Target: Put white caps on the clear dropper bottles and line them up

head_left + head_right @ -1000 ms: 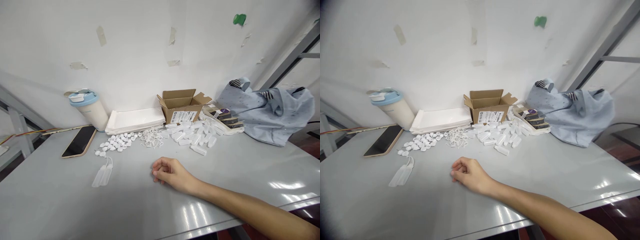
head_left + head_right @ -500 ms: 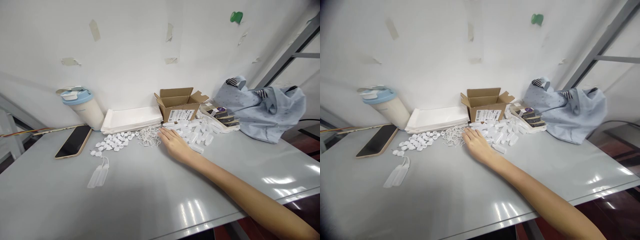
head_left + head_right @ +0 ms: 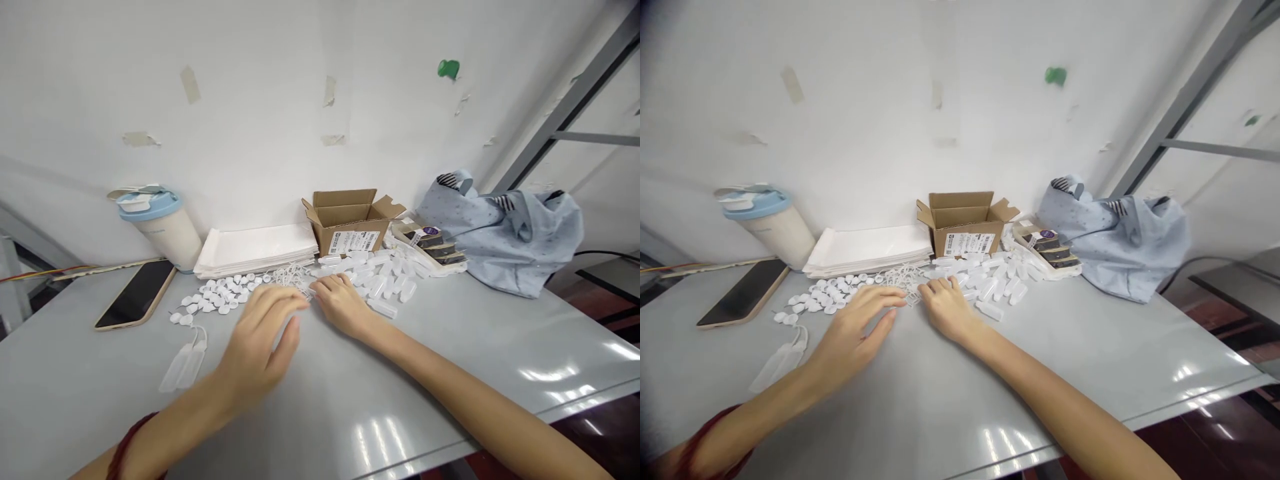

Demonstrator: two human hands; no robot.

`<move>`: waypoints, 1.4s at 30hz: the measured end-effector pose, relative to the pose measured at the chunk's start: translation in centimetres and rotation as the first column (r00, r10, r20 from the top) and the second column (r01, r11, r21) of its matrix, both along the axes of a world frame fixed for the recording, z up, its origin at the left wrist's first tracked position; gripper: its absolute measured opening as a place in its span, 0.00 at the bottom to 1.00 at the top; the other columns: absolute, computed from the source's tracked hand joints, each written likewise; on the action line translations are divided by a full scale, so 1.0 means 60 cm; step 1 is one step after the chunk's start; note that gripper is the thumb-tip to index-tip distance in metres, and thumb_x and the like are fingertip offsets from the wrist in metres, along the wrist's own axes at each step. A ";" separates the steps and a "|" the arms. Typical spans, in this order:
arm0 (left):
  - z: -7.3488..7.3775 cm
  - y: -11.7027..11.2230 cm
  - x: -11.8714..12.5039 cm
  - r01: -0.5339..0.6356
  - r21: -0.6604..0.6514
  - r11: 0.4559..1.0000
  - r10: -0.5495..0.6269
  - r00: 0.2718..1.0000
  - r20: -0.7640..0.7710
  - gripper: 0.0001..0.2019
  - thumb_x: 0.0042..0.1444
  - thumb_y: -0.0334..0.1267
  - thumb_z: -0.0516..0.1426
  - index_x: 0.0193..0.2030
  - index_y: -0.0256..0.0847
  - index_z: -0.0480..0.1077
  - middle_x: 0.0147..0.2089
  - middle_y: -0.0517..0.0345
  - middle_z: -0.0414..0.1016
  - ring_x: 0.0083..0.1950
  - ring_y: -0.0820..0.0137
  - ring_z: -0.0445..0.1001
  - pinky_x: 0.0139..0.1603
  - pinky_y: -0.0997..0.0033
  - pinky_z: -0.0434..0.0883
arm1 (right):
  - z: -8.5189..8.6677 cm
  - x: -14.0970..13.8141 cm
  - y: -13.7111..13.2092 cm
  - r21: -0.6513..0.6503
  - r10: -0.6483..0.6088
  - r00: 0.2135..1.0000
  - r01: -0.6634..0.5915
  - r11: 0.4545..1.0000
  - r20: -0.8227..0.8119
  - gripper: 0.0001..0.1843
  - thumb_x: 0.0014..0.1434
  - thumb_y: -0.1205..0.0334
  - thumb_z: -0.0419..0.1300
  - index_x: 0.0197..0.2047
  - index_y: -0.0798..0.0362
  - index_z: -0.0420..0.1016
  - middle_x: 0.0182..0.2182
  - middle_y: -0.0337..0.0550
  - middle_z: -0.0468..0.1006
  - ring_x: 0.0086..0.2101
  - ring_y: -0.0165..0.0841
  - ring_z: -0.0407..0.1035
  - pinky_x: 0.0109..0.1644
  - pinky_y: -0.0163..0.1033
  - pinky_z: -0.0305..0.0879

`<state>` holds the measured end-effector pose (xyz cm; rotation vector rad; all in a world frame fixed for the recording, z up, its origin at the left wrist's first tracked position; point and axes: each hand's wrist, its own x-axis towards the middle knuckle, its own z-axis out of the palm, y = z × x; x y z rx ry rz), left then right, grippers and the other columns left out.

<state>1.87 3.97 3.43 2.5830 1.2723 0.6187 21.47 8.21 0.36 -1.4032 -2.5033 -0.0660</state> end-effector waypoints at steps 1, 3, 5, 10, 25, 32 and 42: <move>-0.005 0.006 0.010 -0.027 0.027 0.999 0.025 0.999 0.044 0.11 0.66 0.34 0.48 0.50 0.40 0.69 0.51 0.51 0.71 0.52 0.63 0.70 0.53 0.55 0.70 | 0.002 -0.001 -0.003 -0.005 -0.009 1.000 0.009 1.000 -0.002 0.13 0.63 0.74 0.49 0.47 0.58 0.71 0.44 0.54 0.77 0.45 0.43 0.70 0.53 0.49 0.58; -0.019 0.018 0.027 -0.085 0.066 0.994 0.078 0.992 0.104 0.10 0.63 0.30 0.48 0.45 0.38 0.70 0.45 0.51 0.73 0.49 0.62 0.69 0.51 0.56 0.70 | 0.004 -0.002 -0.009 -0.015 -0.027 1.000 0.027 1.000 -0.012 0.12 0.63 0.72 0.51 0.47 0.58 0.71 0.41 0.53 0.78 0.43 0.42 0.71 0.49 0.47 0.59; -0.033 0.029 0.039 -0.123 0.080 0.989 0.118 0.991 0.069 0.07 0.60 0.31 0.52 0.41 0.36 0.71 0.41 0.51 0.72 0.45 0.60 0.68 0.47 0.56 0.71 | 0.005 -0.002 -0.013 -0.026 -0.052 0.998 0.051 0.998 -0.033 0.12 0.62 0.71 0.53 0.48 0.58 0.70 0.40 0.53 0.79 0.43 0.42 0.71 0.47 0.45 0.60; -0.054 0.037 0.050 -0.126 0.120 0.985 0.135 0.988 -0.074 0.09 0.62 0.29 0.50 0.37 0.34 0.71 0.39 0.48 0.71 0.44 0.59 0.66 0.45 0.56 0.69 | 0.006 0.001 -0.020 -0.047 -0.097 0.992 0.094 0.995 -0.085 0.13 0.61 0.71 0.54 0.50 0.58 0.69 0.41 0.53 0.79 0.43 0.42 0.72 0.46 0.43 0.60; 0.006 -0.021 -0.014 0.021 -0.609 0.793 0.386 0.757 0.528 0.12 0.59 0.48 0.56 0.39 0.42 0.73 0.39 0.58 0.76 0.40 0.69 0.72 0.43 0.71 0.69 | 0.036 0.013 -0.071 -0.004 0.017 0.724 -0.026 1.000 -0.690 0.09 0.60 0.64 0.57 0.44 0.54 0.72 0.38 0.47 0.80 0.38 0.36 0.75 0.40 0.40 0.71; -0.008 -0.036 -0.041 0.072 -0.698 0.712 0.541 0.578 0.611 0.12 0.55 0.48 0.60 0.38 0.43 0.75 0.40 0.57 0.78 0.42 0.69 0.71 0.46 0.71 0.69 | 0.048 -0.019 -0.111 -0.257 -0.087 0.603 -0.202 0.945 -0.793 0.10 0.59 0.62 0.59 0.45 0.53 0.71 0.39 0.45 0.79 0.38 0.34 0.76 0.38 0.38 0.72; 0.001 -0.050 -0.044 0.005 -0.661 0.750 0.563 0.521 0.642 0.11 0.52 0.48 0.62 0.36 0.43 0.76 0.38 0.57 0.79 0.41 0.68 0.75 0.45 0.71 0.71 | 0.044 -0.026 -0.129 -0.267 -0.051 0.587 -0.287 0.920 -0.808 0.09 0.59 0.62 0.59 0.44 0.52 0.70 0.38 0.45 0.79 0.35 0.34 0.77 0.38 0.39 0.72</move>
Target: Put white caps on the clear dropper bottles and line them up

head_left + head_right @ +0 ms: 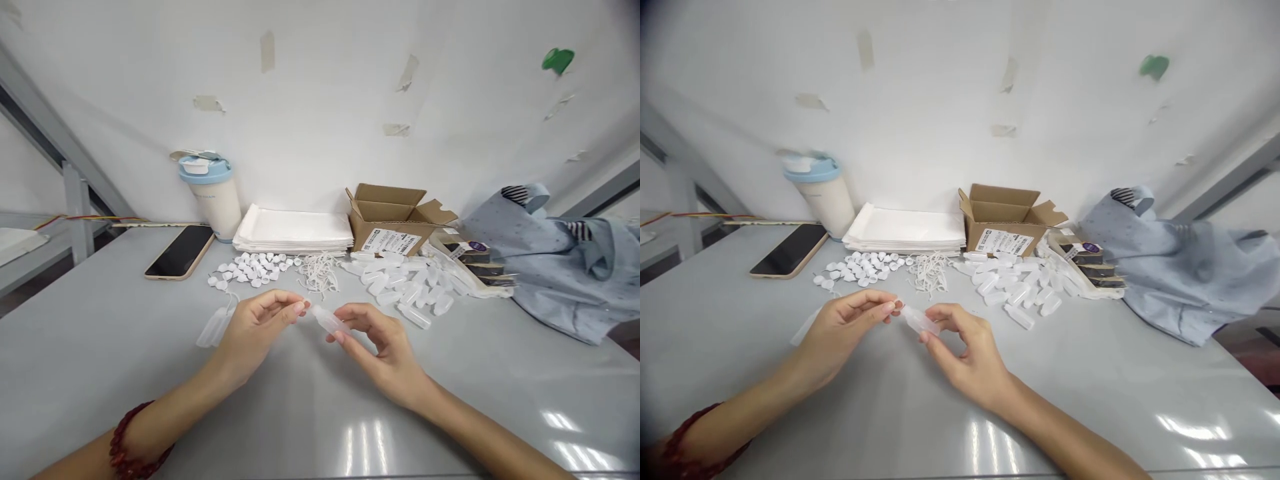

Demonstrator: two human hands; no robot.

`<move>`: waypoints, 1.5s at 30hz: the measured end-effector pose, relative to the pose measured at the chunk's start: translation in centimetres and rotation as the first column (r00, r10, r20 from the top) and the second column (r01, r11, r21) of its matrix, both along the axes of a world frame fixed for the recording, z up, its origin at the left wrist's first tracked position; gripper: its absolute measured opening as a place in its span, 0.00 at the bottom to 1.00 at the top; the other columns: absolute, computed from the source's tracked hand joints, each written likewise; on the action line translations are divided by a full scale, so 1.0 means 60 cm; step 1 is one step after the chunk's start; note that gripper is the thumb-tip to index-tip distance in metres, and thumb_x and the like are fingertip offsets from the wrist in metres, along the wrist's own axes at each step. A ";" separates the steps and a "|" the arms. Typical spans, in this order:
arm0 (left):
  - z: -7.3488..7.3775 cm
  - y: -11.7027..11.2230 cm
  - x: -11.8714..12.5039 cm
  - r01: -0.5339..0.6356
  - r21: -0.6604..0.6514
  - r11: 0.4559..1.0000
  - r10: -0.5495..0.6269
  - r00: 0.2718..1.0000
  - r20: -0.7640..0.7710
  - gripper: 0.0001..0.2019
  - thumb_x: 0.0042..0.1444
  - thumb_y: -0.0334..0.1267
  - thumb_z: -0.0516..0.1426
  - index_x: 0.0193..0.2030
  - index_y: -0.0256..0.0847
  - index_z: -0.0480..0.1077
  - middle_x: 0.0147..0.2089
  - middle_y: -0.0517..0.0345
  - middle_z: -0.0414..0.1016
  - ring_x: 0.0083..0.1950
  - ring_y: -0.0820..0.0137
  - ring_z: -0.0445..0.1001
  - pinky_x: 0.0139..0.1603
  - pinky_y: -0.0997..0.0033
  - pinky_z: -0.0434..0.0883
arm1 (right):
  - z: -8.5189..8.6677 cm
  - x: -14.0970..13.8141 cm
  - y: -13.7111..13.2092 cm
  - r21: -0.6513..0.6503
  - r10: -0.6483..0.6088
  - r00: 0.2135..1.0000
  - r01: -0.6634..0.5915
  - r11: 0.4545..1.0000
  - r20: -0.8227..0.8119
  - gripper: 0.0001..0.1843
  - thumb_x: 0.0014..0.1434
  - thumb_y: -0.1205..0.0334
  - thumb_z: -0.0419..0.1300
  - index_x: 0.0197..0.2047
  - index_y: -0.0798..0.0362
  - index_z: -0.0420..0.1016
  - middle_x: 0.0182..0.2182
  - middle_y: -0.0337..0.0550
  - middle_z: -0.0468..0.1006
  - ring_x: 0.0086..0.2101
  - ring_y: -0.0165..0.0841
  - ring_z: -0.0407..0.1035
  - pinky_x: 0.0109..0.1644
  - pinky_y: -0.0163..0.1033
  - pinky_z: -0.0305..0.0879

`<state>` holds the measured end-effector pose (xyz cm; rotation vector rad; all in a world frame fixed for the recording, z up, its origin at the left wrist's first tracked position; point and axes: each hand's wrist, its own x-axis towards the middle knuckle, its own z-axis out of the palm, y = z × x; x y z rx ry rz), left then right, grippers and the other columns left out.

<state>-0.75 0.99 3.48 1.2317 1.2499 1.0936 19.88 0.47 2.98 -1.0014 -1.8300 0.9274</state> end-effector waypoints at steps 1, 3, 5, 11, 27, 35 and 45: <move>0.001 -0.002 0.001 0.010 0.015 1.000 -0.010 1.000 -0.009 0.11 0.52 0.48 0.62 0.36 0.43 0.76 0.38 0.57 0.79 0.41 0.68 0.75 0.45 0.72 0.72 | -0.001 -0.001 -0.001 0.001 0.005 1.000 -0.005 1.000 0.002 0.10 0.59 0.62 0.59 0.45 0.52 0.70 0.38 0.44 0.79 0.35 0.34 0.77 0.39 0.39 0.72; 0.000 -0.005 0.003 0.042 0.051 0.998 -0.040 0.999 -0.021 0.10 0.53 0.46 0.62 0.36 0.43 0.76 0.38 0.58 0.80 0.42 0.68 0.76 0.44 0.73 0.72 | -0.001 -0.002 -0.003 -0.003 0.016 1.000 -0.016 1.000 0.014 0.10 0.59 0.62 0.59 0.45 0.52 0.70 0.38 0.45 0.79 0.35 0.34 0.77 0.38 0.39 0.73; -0.003 -0.008 0.004 0.060 0.095 0.994 -0.056 0.997 -0.047 0.08 0.54 0.45 0.61 0.36 0.44 0.76 0.38 0.59 0.80 0.41 0.68 0.76 0.42 0.74 0.73 | -0.001 -0.003 -0.004 -0.005 0.030 0.999 -0.030 1.000 0.028 0.10 0.59 0.63 0.59 0.45 0.52 0.70 0.38 0.45 0.79 0.35 0.34 0.77 0.38 0.38 0.73; -0.007 -0.018 0.003 0.113 0.283 0.953 -0.063 0.981 -0.181 0.06 0.57 0.39 0.59 0.38 0.45 0.77 0.43 0.59 0.79 0.45 0.68 0.75 0.45 0.72 0.73 | 0.002 -0.003 -0.006 0.017 0.049 0.994 -0.051 0.999 0.095 0.19 0.58 0.64 0.60 0.54 0.51 0.66 0.37 0.44 0.80 0.36 0.34 0.76 0.30 0.34 0.71; -0.002 -0.020 0.006 0.124 0.175 0.977 -0.108 0.990 -0.095 0.04 0.55 0.39 0.61 0.36 0.46 0.78 0.39 0.61 0.80 0.41 0.69 0.78 0.44 0.74 0.76 | -0.001 -0.008 -0.017 -0.031 0.186 0.982 -0.186 0.982 0.029 0.21 0.60 0.66 0.58 0.57 0.50 0.62 0.36 0.40 0.80 0.36 0.31 0.76 0.41 0.38 0.74; -0.004 -0.021 0.009 0.180 0.394 0.901 -0.060 0.953 -0.297 0.07 0.58 0.36 0.59 0.40 0.46 0.78 0.42 0.58 0.81 0.42 0.67 0.78 0.44 0.70 0.76 | -0.006 -0.011 -0.019 -0.205 0.183 0.976 -0.204 0.957 -0.116 0.19 0.60 0.63 0.59 0.54 0.48 0.63 0.39 0.43 0.81 0.36 0.34 0.78 0.45 0.44 0.74; -0.011 -0.029 0.019 0.276 0.681 0.679 0.053 0.906 -0.420 0.12 0.59 0.27 0.56 0.47 0.44 0.73 0.42 0.55 0.79 0.39 0.70 0.77 0.39 0.73 0.75 | -0.003 -0.014 -0.017 -0.337 0.139 0.943 -0.243 0.910 -0.303 0.15 0.60 0.60 0.60 0.48 0.51 0.63 0.36 0.44 0.81 0.36 0.34 0.79 0.44 0.42 0.73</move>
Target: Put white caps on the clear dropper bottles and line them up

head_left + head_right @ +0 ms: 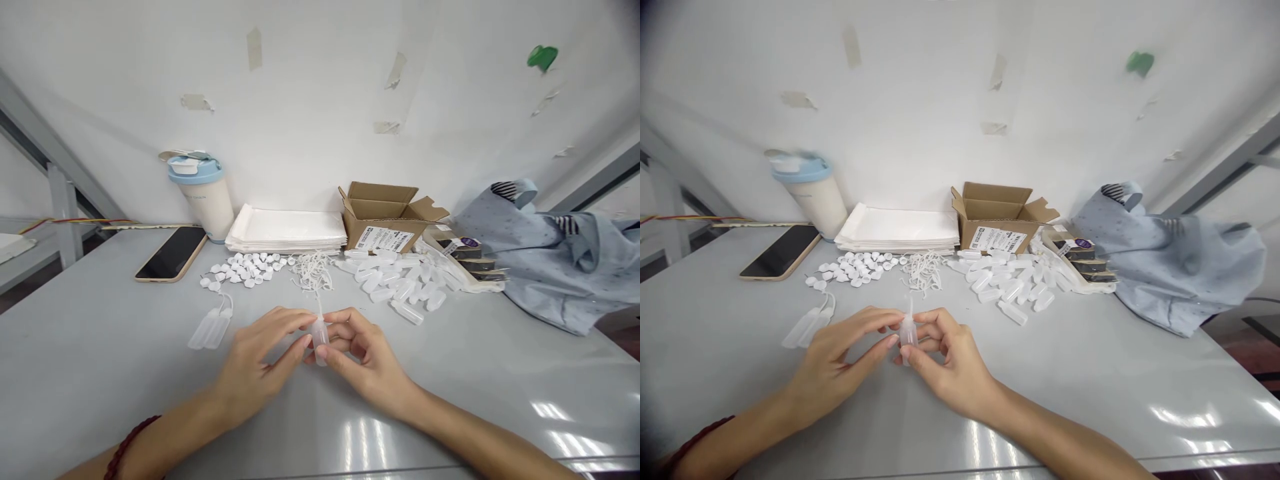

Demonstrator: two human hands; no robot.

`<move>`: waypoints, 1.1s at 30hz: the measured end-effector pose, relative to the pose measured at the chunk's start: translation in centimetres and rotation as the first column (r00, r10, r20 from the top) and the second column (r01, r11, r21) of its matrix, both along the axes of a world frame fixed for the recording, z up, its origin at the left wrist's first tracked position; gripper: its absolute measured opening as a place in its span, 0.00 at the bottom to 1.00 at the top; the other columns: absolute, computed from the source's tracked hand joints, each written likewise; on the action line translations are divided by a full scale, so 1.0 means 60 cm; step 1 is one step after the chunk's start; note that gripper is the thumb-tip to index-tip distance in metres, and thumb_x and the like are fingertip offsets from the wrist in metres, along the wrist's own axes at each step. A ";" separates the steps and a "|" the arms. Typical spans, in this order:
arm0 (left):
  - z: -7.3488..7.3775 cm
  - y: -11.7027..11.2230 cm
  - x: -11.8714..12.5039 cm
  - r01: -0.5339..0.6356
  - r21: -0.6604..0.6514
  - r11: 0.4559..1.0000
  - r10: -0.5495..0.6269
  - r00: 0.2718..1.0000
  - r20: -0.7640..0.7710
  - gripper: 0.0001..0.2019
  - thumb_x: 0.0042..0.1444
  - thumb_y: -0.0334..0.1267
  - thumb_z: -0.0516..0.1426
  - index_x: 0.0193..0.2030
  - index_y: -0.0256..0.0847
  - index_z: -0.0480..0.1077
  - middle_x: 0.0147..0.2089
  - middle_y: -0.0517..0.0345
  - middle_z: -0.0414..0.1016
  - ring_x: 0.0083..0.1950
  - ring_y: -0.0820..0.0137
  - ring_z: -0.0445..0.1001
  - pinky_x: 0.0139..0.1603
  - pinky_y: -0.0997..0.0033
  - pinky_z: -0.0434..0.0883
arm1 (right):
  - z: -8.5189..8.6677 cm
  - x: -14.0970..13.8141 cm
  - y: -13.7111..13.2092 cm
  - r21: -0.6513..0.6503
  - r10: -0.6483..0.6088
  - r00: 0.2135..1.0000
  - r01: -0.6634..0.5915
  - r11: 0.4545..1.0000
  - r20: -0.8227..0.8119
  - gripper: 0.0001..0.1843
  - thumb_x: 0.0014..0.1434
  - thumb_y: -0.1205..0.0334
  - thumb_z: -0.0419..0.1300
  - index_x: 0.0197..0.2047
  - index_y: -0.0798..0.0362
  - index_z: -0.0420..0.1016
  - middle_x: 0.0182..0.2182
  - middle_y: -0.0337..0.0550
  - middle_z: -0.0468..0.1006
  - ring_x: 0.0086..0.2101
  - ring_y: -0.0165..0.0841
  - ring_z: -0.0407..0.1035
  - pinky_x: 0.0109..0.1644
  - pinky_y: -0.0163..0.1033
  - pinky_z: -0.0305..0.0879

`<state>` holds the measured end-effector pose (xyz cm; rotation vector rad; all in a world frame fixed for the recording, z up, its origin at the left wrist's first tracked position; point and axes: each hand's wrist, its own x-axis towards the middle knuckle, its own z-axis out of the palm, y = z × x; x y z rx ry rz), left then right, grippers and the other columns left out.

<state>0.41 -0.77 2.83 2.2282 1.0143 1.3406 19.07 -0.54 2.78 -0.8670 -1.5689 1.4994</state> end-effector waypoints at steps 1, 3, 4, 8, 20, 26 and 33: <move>0.001 0.000 0.001 -0.018 -0.031 0.999 0.018 1.000 -0.001 0.12 0.59 0.27 0.56 0.48 0.44 0.72 0.41 0.56 0.79 0.39 0.71 0.77 0.39 0.73 0.75 | 0.000 0.000 0.000 -0.006 0.000 1.000 0.000 1.000 0.001 0.14 0.60 0.59 0.60 0.47 0.51 0.63 0.37 0.44 0.81 0.36 0.34 0.79 0.44 0.42 0.73; 0.003 -0.001 0.001 -0.035 -0.059 0.998 0.034 0.999 -0.004 0.13 0.59 0.27 0.55 0.48 0.44 0.72 0.40 0.56 0.79 0.39 0.70 0.76 0.39 0.73 0.75 | 0.000 -0.001 -0.001 -0.011 0.004 1.000 -0.003 1.000 0.003 0.14 0.60 0.58 0.60 0.47 0.51 0.63 0.37 0.45 0.81 0.37 0.35 0.79 0.45 0.42 0.72; 0.003 -0.001 0.001 -0.033 -0.048 0.998 0.033 0.999 -0.002 0.13 0.59 0.27 0.55 0.48 0.44 0.72 0.41 0.56 0.79 0.40 0.70 0.76 0.40 0.72 0.75 | 0.000 -0.001 -0.001 -0.016 0.007 1.000 -0.006 1.000 0.004 0.14 0.60 0.58 0.60 0.47 0.51 0.62 0.37 0.44 0.81 0.37 0.35 0.79 0.45 0.43 0.72; -0.002 0.000 -0.001 -0.012 0.056 0.998 0.014 0.999 -0.030 0.13 0.59 0.25 0.53 0.45 0.44 0.73 0.42 0.54 0.77 0.40 0.70 0.76 0.38 0.72 0.75 | -0.002 -0.002 -0.001 -0.032 0.026 1.000 -0.026 0.999 0.001 0.17 0.61 0.56 0.60 0.50 0.50 0.62 0.38 0.45 0.81 0.38 0.36 0.78 0.46 0.44 0.72; -0.003 -0.001 -0.004 -0.031 0.014 0.999 0.033 0.985 -0.170 0.16 0.60 0.30 0.54 0.54 0.43 0.63 0.45 0.54 0.73 0.45 0.68 0.72 0.44 0.69 0.73 | -0.001 -0.003 0.003 -0.045 0.002 1.000 -0.002 0.999 -0.001 0.18 0.60 0.54 0.59 0.51 0.50 0.63 0.37 0.44 0.81 0.39 0.36 0.77 0.46 0.44 0.71; -0.011 0.001 -0.009 0.055 0.104 0.993 -0.019 0.948 -0.318 0.25 0.60 0.34 0.57 0.63 0.40 0.55 0.57 0.44 0.67 0.57 0.59 0.66 0.55 0.59 0.71 | -0.001 -0.004 0.010 -0.244 0.017 0.987 -0.057 0.968 -0.163 0.21 0.56 0.52 0.63 0.48 0.51 0.64 0.39 0.45 0.80 0.38 0.37 0.78 0.47 0.46 0.71; -0.023 0.006 -0.006 0.080 0.225 0.971 0.000 0.943 -0.334 0.25 0.59 0.31 0.58 0.62 0.36 0.56 0.55 0.42 0.70 0.57 0.58 0.67 0.55 0.57 0.71 | -0.007 -0.005 0.015 -0.306 0.032 0.971 -0.106 0.946 -0.239 0.20 0.56 0.54 0.64 0.46 0.53 0.64 0.37 0.46 0.81 0.39 0.38 0.78 0.47 0.46 0.70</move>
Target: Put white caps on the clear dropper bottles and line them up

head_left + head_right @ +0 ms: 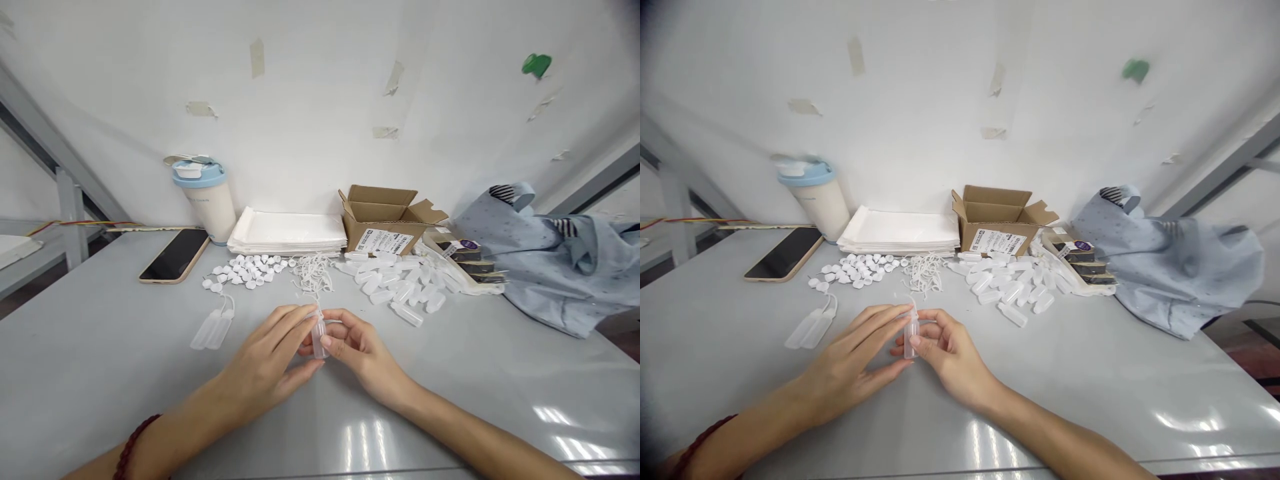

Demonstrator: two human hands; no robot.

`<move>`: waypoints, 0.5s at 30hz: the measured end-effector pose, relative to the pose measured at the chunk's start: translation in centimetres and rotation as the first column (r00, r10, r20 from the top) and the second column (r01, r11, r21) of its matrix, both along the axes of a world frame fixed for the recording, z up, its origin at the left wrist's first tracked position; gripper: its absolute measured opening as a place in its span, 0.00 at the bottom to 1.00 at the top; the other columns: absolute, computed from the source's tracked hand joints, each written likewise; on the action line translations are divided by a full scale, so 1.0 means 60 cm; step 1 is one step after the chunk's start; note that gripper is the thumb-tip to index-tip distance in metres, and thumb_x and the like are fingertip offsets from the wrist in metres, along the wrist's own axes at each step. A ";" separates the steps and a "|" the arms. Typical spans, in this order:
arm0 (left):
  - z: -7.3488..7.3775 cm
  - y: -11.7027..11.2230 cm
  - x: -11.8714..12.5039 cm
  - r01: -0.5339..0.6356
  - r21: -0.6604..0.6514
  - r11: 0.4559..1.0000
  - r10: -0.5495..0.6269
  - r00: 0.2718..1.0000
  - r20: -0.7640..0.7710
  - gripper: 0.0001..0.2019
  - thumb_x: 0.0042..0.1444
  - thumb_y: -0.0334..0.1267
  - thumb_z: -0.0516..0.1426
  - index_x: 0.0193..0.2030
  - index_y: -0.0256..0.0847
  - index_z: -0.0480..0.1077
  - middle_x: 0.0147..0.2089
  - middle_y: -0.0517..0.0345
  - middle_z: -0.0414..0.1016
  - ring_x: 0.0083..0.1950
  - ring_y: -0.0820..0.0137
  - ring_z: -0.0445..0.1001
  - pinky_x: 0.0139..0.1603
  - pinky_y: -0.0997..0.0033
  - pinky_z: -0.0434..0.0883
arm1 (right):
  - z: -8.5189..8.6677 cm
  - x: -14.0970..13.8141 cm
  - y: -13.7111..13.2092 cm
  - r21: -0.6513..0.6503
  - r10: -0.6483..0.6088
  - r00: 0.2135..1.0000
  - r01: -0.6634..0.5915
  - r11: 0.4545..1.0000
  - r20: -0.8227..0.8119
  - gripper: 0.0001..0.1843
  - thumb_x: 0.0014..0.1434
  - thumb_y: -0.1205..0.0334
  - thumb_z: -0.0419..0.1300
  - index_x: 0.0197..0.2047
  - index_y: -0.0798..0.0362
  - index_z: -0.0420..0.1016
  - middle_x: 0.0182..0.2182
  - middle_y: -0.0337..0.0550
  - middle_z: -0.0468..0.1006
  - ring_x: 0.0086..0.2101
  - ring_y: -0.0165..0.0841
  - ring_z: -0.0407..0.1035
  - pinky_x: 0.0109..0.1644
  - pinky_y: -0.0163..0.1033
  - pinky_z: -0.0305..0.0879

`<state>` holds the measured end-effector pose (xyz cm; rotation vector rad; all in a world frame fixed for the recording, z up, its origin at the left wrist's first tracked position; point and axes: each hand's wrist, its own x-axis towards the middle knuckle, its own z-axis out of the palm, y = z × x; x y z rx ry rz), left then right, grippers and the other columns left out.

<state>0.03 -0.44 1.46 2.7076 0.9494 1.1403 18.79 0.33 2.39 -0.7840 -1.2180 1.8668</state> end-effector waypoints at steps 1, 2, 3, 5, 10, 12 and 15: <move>0.001 0.000 0.001 0.001 0.002 1.000 -0.001 1.000 0.017 0.24 0.59 0.31 0.58 0.61 0.36 0.58 0.55 0.42 0.70 0.56 0.59 0.68 0.54 0.57 0.72 | -0.001 0.000 -0.001 -0.004 -0.001 1.000 0.001 1.000 0.007 0.20 0.56 0.54 0.64 0.46 0.53 0.63 0.37 0.47 0.81 0.39 0.38 0.78 0.47 0.46 0.70; 0.002 0.001 0.001 0.003 -0.003 1.000 -0.003 0.999 0.036 0.23 0.58 0.30 0.58 0.59 0.36 0.59 0.54 0.43 0.70 0.56 0.59 0.68 0.54 0.58 0.72 | -0.002 -0.001 -0.001 -0.007 -0.001 1.000 0.002 1.000 0.018 0.20 0.56 0.54 0.64 0.46 0.53 0.64 0.37 0.47 0.81 0.39 0.38 0.78 0.47 0.46 0.70; 0.004 0.001 0.001 0.006 -0.014 1.000 -0.005 0.999 0.054 0.22 0.58 0.30 0.59 0.58 0.36 0.60 0.53 0.44 0.71 0.55 0.60 0.68 0.53 0.59 0.72 | -0.002 -0.001 -0.002 -0.011 0.000 1.000 0.000 1.000 0.030 0.20 0.56 0.53 0.64 0.46 0.53 0.64 0.37 0.47 0.81 0.39 0.38 0.78 0.47 0.46 0.70; 0.009 0.000 0.000 0.010 -0.050 0.999 -0.007 0.998 0.068 0.20 0.57 0.30 0.59 0.56 0.37 0.61 0.52 0.46 0.72 0.54 0.61 0.68 0.52 0.61 0.73 | -0.002 -0.002 -0.004 -0.014 0.011 0.999 -0.010 1.000 0.052 0.21 0.56 0.53 0.64 0.48 0.54 0.65 0.37 0.47 0.81 0.39 0.39 0.78 0.47 0.46 0.70; 0.021 -0.001 -0.011 0.008 -0.097 0.995 -0.009 1.000 -0.013 0.21 0.57 0.30 0.58 0.58 0.37 0.61 0.52 0.48 0.73 0.53 0.63 0.68 0.50 0.64 0.73 | 0.002 0.000 -0.005 0.125 0.081 0.987 -0.099 0.987 0.141 0.18 0.61 0.56 0.59 0.53 0.52 0.71 0.41 0.46 0.81 0.44 0.38 0.76 0.49 0.43 0.67; 0.024 0.001 -0.021 -0.003 -0.098 0.995 -0.004 0.997 -0.071 0.21 0.57 0.31 0.59 0.58 0.37 0.63 0.53 0.48 0.73 0.53 0.62 0.67 0.50 0.63 0.73 | -0.001 0.003 -0.007 0.171 0.106 0.972 -0.143 0.975 0.210 0.19 0.62 0.56 0.59 0.55 0.50 0.71 0.46 0.46 0.80 0.46 0.38 0.74 0.50 0.42 0.67; 0.030 0.010 -0.053 -0.067 -0.121 0.990 0.052 0.991 -0.122 0.21 0.56 0.34 0.60 0.57 0.39 0.65 0.53 0.50 0.74 0.54 0.61 0.67 0.52 0.60 0.73 | -0.010 0.005 -0.012 0.182 0.086 0.937 -0.154 0.971 0.339 0.24 0.61 0.54 0.59 0.59 0.50 0.69 0.51 0.48 0.76 0.47 0.40 0.74 0.49 0.43 0.68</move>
